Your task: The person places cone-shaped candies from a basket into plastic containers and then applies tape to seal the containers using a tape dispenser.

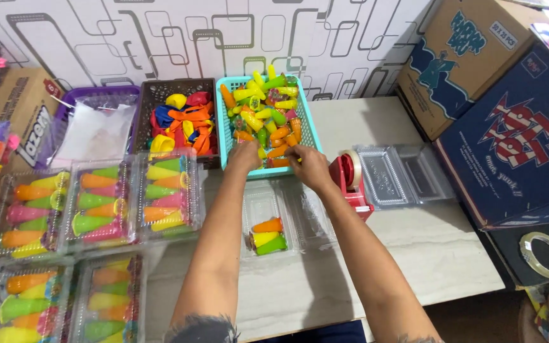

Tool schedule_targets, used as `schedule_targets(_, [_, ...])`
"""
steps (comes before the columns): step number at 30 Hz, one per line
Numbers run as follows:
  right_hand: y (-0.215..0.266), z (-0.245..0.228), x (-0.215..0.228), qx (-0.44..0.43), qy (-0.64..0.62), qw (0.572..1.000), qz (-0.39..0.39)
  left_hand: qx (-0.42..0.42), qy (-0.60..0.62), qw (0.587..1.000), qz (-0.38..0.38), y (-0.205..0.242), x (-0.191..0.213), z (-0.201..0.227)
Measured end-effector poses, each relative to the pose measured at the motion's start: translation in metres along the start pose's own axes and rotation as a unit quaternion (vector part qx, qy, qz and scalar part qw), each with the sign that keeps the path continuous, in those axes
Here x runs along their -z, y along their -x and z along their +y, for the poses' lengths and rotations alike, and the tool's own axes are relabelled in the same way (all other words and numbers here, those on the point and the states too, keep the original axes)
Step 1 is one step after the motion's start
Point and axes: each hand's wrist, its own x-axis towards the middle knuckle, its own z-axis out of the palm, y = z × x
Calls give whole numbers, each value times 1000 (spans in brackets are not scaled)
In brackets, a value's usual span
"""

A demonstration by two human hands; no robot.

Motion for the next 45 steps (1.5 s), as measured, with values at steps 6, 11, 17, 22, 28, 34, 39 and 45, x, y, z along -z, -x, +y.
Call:
schedule_targets(6, [-1, 6, -4, 0, 2, 1000, 15, -25, -27, 999, 4, 9, 12, 13])
schedule_targets(11, [-3, 13, -2, -9, -54, 998, 10, -70, 210, 971, 85, 65, 48, 49])
schedule_targets(17, [38, -25, 16, -11, -371, 929, 5, -120, 488, 854, 136, 65, 8, 10])
schedule_targets(22, [73, -45, -2, -31, -513, 857, -37, -126, 544, 819, 128, 114, -17, 0])
schedule_targets(28, [84, -49, 3, 8, -370, 926, -80, -99, 387, 913, 83, 172, 3, -6])
schedule_targets(34, [89, -33, -18, 105, -162, 970, -147, -107, 8, 994, 26, 184, -9, -18])
schedule_targets(39, [86, -17, -38, 69, -54, 978, -189, -109, -86, 990, -20, 177, -23, -22])
schedule_targets(45, [63, -1, -24, 106, 11, 993, 47, -92, -59, 990, -90, 184, -1, -8])
